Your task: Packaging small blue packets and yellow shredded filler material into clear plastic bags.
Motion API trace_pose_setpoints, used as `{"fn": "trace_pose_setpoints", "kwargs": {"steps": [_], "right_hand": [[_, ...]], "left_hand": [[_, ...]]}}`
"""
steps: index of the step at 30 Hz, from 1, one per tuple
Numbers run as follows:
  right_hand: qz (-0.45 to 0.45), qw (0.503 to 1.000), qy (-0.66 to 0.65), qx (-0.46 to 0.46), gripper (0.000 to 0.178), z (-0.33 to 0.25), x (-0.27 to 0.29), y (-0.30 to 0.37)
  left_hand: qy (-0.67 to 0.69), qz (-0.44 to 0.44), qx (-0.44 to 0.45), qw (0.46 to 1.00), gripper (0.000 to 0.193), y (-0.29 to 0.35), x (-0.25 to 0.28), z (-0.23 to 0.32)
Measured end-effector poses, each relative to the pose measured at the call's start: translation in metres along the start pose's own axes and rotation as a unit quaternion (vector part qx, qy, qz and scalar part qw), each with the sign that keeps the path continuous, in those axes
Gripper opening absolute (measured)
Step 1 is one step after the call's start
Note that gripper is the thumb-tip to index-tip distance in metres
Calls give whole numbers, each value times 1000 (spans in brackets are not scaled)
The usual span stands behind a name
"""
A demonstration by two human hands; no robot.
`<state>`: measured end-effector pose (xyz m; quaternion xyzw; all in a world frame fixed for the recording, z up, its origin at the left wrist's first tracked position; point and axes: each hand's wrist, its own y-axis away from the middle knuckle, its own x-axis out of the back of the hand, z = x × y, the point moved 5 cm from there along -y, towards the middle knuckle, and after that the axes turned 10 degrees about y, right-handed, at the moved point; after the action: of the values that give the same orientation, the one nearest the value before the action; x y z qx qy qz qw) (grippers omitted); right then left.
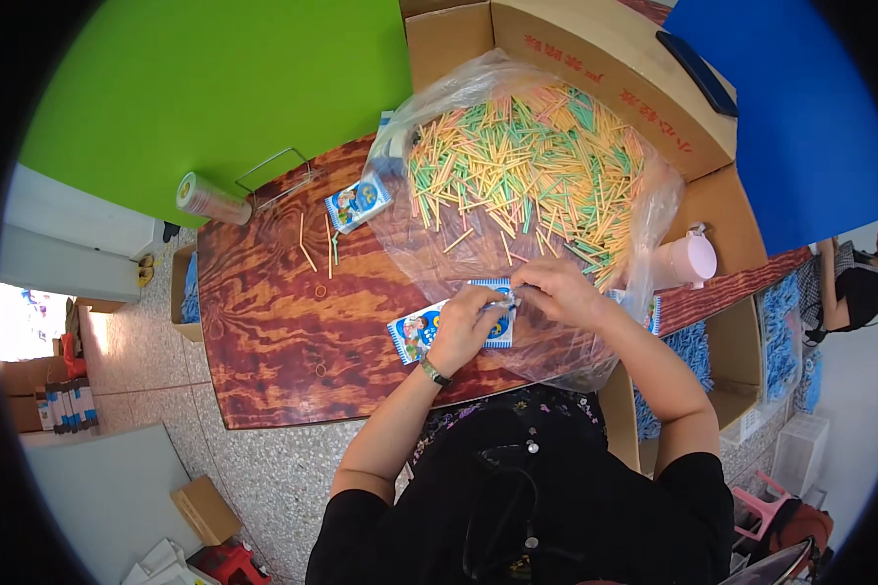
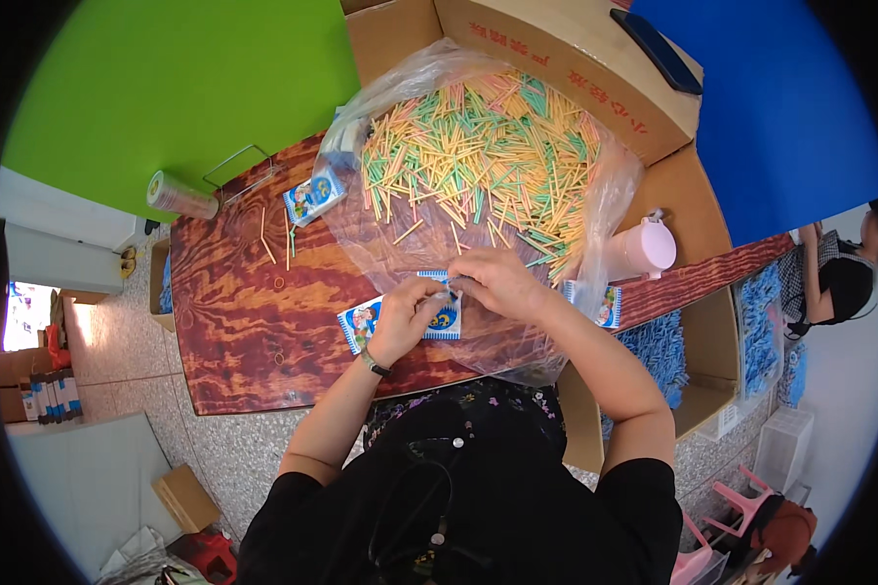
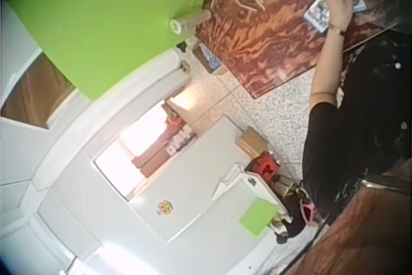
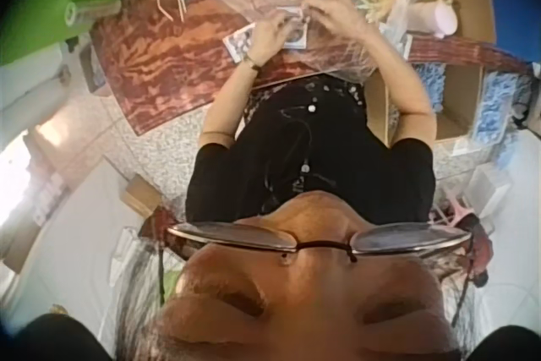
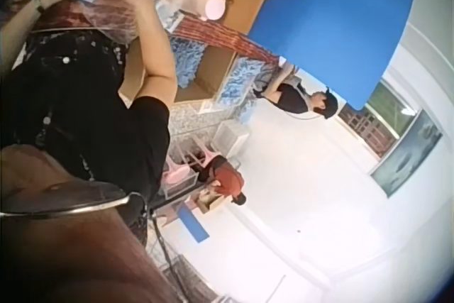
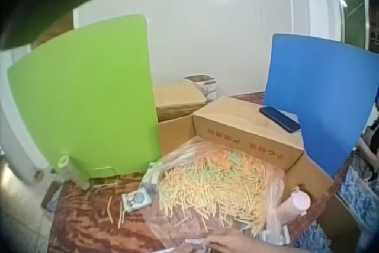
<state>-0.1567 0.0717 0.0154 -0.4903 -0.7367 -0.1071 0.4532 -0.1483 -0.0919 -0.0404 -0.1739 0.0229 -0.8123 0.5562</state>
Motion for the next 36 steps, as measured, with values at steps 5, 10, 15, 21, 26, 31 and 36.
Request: {"fn": "trace_pose_setpoints", "kwargs": {"steps": [5,10,15,21,26,31,36], "right_hand": [[48,967,54,-246,24,83,34,-7],[-22,857,361,-368,24,149,25,-7],[-20,934,269,-234,23,132,18,-3],[-110,921,-322,-191,34,29,-13,0],[-69,959,-166,-218,21,7,-6,-9],[-65,974,-151,-153,24,-5,3,-6],[-48,960,-194,-196,18,-4,3,6]], "left_hand": [[21,-18,53,998,10,7,-3,-6],[24,-32,13,999,12,10,-20,-4],[126,-9,114,986,11,13,-12,-15],[266,-20,185,946,20,7,-12,-25],[271,-84,157,946,16,5,-17,-10],[187,-112,161,963,14,15,-14,-25],[183,-69,141,971,30,14,-6,-19]]}}
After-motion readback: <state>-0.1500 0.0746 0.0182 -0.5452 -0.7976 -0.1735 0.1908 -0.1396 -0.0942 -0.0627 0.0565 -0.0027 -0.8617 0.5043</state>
